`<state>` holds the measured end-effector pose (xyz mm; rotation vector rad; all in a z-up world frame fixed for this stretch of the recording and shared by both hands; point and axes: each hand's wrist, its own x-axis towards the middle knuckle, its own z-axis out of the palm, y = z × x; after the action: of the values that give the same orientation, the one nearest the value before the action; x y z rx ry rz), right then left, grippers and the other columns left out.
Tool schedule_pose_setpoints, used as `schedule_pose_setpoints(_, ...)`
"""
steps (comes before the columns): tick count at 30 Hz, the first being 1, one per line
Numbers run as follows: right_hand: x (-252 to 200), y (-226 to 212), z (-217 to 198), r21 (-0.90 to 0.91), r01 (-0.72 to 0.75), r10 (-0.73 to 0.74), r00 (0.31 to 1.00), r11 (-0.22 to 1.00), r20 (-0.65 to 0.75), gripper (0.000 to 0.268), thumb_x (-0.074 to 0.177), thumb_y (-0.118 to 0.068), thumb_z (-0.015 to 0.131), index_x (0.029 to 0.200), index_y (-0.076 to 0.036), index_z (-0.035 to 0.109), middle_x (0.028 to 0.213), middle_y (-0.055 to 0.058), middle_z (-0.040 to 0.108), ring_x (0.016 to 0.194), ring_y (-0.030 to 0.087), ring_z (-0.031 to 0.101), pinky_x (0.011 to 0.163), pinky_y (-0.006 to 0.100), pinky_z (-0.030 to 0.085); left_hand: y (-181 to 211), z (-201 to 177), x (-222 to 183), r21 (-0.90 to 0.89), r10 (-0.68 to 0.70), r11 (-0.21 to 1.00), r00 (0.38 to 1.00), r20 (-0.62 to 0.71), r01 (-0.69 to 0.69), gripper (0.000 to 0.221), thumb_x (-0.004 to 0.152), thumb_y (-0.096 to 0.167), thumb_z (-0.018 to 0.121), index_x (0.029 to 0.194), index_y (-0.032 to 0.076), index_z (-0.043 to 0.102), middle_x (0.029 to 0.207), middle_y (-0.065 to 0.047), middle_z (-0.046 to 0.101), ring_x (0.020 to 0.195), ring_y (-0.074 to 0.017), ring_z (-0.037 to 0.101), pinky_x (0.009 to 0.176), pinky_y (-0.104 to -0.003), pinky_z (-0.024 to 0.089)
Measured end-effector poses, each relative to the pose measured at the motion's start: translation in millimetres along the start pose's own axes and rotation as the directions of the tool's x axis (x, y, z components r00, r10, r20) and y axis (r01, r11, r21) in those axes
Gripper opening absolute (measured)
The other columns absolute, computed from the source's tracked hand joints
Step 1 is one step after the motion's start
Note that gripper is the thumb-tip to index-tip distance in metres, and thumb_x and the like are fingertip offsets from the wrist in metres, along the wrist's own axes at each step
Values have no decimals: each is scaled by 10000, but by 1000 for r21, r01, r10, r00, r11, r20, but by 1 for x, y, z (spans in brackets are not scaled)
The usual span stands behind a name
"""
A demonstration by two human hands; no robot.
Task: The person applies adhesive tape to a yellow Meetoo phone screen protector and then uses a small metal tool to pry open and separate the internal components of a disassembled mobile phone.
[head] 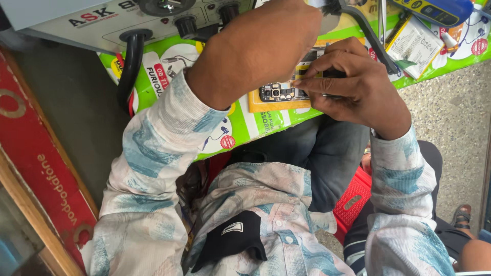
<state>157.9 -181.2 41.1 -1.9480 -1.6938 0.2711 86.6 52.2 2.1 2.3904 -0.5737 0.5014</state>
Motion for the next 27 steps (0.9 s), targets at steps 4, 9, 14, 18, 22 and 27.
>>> schedule_pose_setpoints(4,-1,3,1,0,-6,6,1000,1000,4,351,820,-60,817,1167,-111,790,1145,48,686,1161,305,611,1019,422,518,-4,9,0,24,5,1000,1000,-18,-5,245,869,105,774,1052,32,628,1029,-136,646,1030,-327,659,875,-406,520)
schedule_pose_setpoints(9,-3,3,2,-6,-30,30,999,1000,12,377,812,-70,804,1186,-121,794,1119,35,692,1144,292,606,987,400,505,-3,12,-8,52,9,999,999,-42,-7,256,878,98,751,1085,24,620,1056,-131,643,1054,-306,658,910,-386,526)
schedule_pose_setpoints(14,0,-2,1,-14,-54,54,998,998,-14,369,818,-88,810,1181,-148,799,1116,19,687,1103,277,596,982,385,484,2,5,-7,45,26,999,997,-77,-23,251,897,123,731,1095,25,613,1059,-124,641,1062,-300,656,929,-388,526)
schedule_pose_setpoints(18,7,-10,0,-70,-55,54,998,996,-25,359,765,-86,809,1122,-119,807,1037,43,681,1006,289,575,926,408,485,3,5,-2,14,2,1000,999,-39,-1,280,864,166,747,1070,21,623,1032,-133,660,1017,-312,676,873,-403,533)
schedule_pose_setpoints(22,16,-22,-3,-191,-6,3,1000,981,-15,309,752,-65,802,1059,-93,823,1033,72,694,988,311,563,873,400,488,2,6,2,-7,-61,998,997,41,62,276,832,165,750,1040,18,643,1000,-153,681,967,-326,696,795,-418,541)
schedule_pose_setpoints(27,29,-28,-8,-371,183,-171,983,911,65,215,757,-117,792,965,-65,812,1111,43,719,1032,285,588,874,435,494,5,4,-1,-6,-6,1000,998,-62,6,190,895,120,723,1039,15,660,982,-156,689,958,-330,710,820,-420,555)
